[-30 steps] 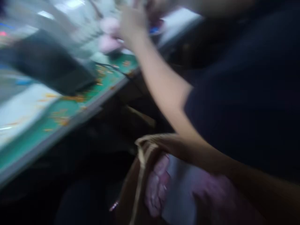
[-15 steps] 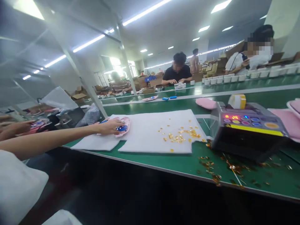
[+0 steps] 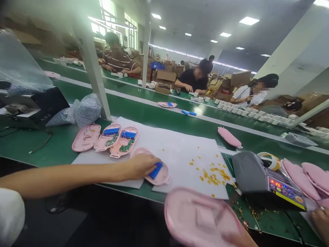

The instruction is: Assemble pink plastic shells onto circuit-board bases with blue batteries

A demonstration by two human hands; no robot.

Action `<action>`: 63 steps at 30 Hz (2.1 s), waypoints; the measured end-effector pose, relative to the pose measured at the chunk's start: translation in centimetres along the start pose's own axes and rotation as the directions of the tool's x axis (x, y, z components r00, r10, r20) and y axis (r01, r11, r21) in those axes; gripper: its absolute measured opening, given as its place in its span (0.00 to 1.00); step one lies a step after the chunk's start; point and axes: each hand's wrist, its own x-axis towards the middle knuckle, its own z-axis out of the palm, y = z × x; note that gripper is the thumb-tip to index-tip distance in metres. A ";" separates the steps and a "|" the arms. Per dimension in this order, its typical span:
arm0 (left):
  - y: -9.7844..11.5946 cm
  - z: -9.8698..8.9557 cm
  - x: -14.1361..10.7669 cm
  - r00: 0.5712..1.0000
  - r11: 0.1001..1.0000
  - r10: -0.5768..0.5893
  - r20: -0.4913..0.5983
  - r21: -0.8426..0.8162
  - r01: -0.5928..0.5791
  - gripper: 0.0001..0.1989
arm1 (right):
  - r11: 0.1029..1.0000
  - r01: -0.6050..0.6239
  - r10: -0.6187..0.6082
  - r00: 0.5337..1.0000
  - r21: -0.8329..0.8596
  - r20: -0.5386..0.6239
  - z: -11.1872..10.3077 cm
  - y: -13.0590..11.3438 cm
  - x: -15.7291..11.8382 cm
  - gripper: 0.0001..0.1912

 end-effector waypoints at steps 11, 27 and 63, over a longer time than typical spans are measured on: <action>-4.0 1.2 -4.8 0.984 0.996 0.034 -0.174 -0.077 -0.048 0.09 | 0.885 -0.403 0.306 0.881 0.231 0.361 11.6 0.1 7.8 0.13; -4.1 0.6 -4.2 0.930 0.742 -0.298 -0.215 -0.665 0.084 0.05 | 0.985 -0.117 0.109 0.991 0.126 0.073 12.5 -4.0 9.6 0.19; -4.5 1.3 -3.4 0.775 0.565 -0.581 -0.249 -0.809 0.164 0.24 | 0.658 0.682 -0.217 0.576 -0.318 0.788 24.2 -12.4 6.4 0.08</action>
